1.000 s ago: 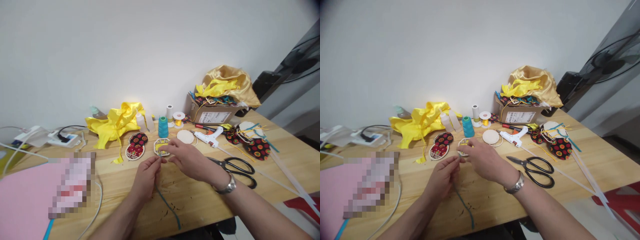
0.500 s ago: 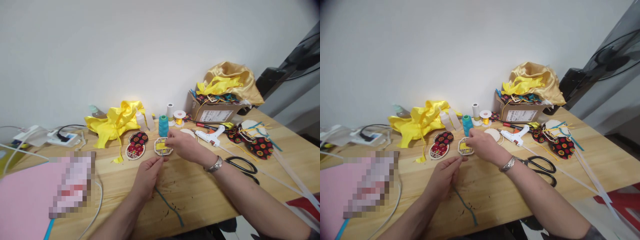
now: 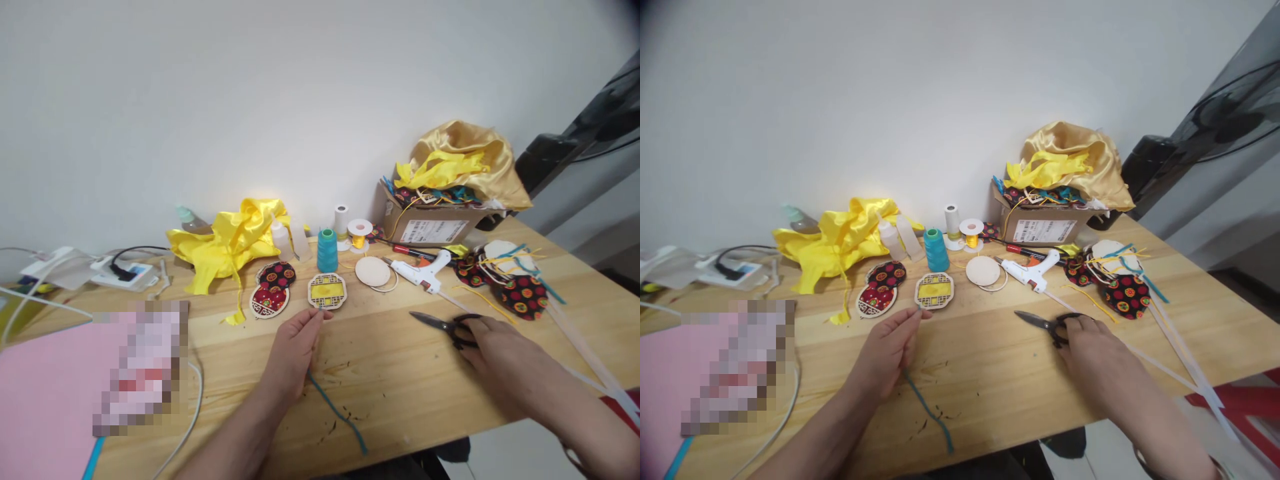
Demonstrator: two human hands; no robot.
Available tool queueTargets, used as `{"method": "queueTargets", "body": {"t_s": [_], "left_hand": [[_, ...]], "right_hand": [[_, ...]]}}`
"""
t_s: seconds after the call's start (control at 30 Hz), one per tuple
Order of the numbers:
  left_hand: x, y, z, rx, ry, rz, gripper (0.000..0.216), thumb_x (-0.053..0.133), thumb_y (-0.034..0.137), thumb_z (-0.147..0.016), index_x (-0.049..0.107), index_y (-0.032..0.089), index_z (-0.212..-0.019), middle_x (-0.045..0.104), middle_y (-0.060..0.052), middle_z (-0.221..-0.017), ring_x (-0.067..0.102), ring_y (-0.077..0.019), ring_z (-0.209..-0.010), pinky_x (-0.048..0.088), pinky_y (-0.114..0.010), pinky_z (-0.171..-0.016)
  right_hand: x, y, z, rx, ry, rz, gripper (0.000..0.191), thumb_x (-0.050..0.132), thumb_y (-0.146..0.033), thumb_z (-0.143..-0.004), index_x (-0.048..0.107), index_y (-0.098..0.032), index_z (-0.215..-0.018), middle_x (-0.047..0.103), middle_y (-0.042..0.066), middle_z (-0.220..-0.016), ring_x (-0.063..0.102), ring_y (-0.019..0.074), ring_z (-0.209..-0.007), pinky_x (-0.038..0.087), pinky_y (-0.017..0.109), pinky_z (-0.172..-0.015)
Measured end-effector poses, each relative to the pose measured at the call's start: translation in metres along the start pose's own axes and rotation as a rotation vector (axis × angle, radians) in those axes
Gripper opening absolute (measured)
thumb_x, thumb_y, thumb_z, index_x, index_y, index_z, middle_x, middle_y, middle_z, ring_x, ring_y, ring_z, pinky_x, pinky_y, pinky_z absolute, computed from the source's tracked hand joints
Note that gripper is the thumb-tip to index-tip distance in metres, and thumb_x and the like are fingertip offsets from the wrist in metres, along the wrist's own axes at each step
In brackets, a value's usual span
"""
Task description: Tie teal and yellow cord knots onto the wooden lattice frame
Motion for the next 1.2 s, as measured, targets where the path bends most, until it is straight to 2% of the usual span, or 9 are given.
{"method": "queueTargets", "body": {"t_s": [0.07, 0.17, 0.23, 0.37, 0.47, 0.67, 0.8, 0.97, 1.2], "left_hand": [[0.000, -0.001, 0.000, -0.012, 0.006, 0.005, 0.028, 0.058, 0.042, -0.074, 0.062, 0.016, -0.084, 0.028, 0.012, -0.036, 0.017, -0.0046, -0.033, 0.013, -0.017, -0.034], [-0.001, 0.001, -0.001, -0.012, 0.020, 0.014, 0.028, 0.059, 0.041, -0.073, 0.062, 0.015, -0.083, 0.029, 0.012, -0.036, 0.019, -0.0045, -0.033, 0.014, -0.017, -0.034], [0.000, 0.002, -0.002, -0.008, 0.019, 0.027, 0.028, 0.059, 0.041, -0.073, 0.061, 0.015, -0.083, 0.029, 0.012, -0.036, 0.018, -0.0044, -0.033, 0.014, -0.017, -0.034], [0.000, 0.002, -0.001, -0.008, 0.014, 0.025, 0.028, 0.059, 0.042, -0.073, 0.062, 0.015, -0.083, 0.029, 0.012, -0.035, 0.018, -0.0046, -0.032, 0.014, -0.018, -0.034], [0.000, 0.002, 0.000, -0.005, 0.014, 0.026, 0.029, 0.059, 0.043, -0.073, 0.062, 0.015, -0.083, 0.028, 0.012, -0.034, 0.017, -0.0048, -0.032, 0.013, -0.018, -0.034], [0.001, 0.002, 0.000, -0.003, 0.002, 0.024, 0.030, 0.060, 0.043, -0.073, 0.062, 0.016, -0.084, 0.029, 0.012, -0.034, 0.017, -0.0051, -0.032, 0.012, -0.018, -0.033], [0.000, 0.001, -0.001, 0.002, 0.002, 0.036, 0.032, 0.060, 0.044, -0.072, 0.062, 0.015, -0.085, 0.028, 0.013, -0.035, 0.016, -0.0047, -0.032, 0.011, -0.017, -0.033], [-0.001, 0.000, -0.001, 0.006, 0.010, 0.048, 0.032, 0.059, 0.045, -0.073, 0.062, 0.016, -0.087, 0.029, 0.012, -0.033, 0.016, -0.0049, -0.031, 0.012, -0.017, -0.033], [0.003, 0.003, 0.002, -0.010, -0.003, 0.063, 0.031, 0.063, 0.042, -0.070, 0.065, 0.015, -0.086, 0.032, 0.011, -0.034, 0.018, -0.0051, -0.032, 0.012, -0.018, -0.033]], "right_hand": [[0.006, 0.004, 0.004, -0.016, 0.025, -0.013, 0.027, 0.048, -0.018, -0.072, 0.060, -0.012, -0.095, 0.061, 0.015, -0.097, 0.056, 0.0261, -0.093, 0.044, 0.038, -0.083], [0.010, 0.007, 0.003, -0.041, 0.000, -0.083, 0.029, 0.045, -0.021, -0.077, 0.061, -0.012, -0.099, 0.059, 0.015, -0.105, 0.054, 0.0255, -0.098, 0.043, 0.037, -0.087], [0.011, 0.011, 0.001, -0.031, -0.027, -0.127, 0.030, 0.042, -0.020, -0.079, 0.060, -0.012, -0.101, 0.059, 0.014, -0.105, 0.054, 0.0248, -0.098, 0.042, 0.037, -0.088], [0.005, 0.010, 0.001, 0.026, -0.048, -0.205, 0.027, 0.045, -0.016, -0.074, 0.059, -0.013, -0.097, 0.060, 0.013, -0.095, 0.056, 0.0231, -0.087, 0.044, 0.036, -0.080], [-0.009, -0.010, -0.001, 0.003, -0.093, -0.366, 0.022, 0.047, -0.023, -0.076, 0.058, -0.016, -0.094, 0.060, 0.010, -0.091, 0.056, 0.0207, -0.080, 0.044, 0.032, -0.072], [-0.040, -0.080, -0.011, -0.201, -0.269, -0.799, 0.018, 0.058, -0.033, -0.074, 0.052, -0.018, -0.081, 0.056, 0.001, -0.078, 0.049, 0.0139, -0.068, 0.039, 0.024, -0.060], [-0.051, -0.098, -0.025, -0.274, -0.278, -0.756, 0.024, 0.064, -0.034, -0.068, 0.053, -0.017, -0.081, 0.057, 0.000, -0.080, 0.048, 0.0139, -0.069, 0.036, 0.023, -0.060], [-0.047, -0.103, -0.032, -0.306, -0.432, -0.591, 0.035, 0.056, -0.051, -0.074, 0.055, -0.016, -0.069, 0.055, 0.000, -0.066, 0.043, 0.0114, -0.057, 0.027, 0.022, -0.049], [-0.045, -0.118, -0.039, -0.332, -0.432, -0.553, 0.052, 0.048, -0.066, -0.072, 0.056, -0.015, -0.065, 0.055, 0.001, -0.062, 0.041, 0.0106, -0.054, 0.026, 0.022, -0.048]]}}
Point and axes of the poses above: each hand's wrist, its own z-axis away from the middle knuckle, its own x-axis out of the palm, y = z × x, the point moved 5 cm from there along -z, towards the middle knuckle
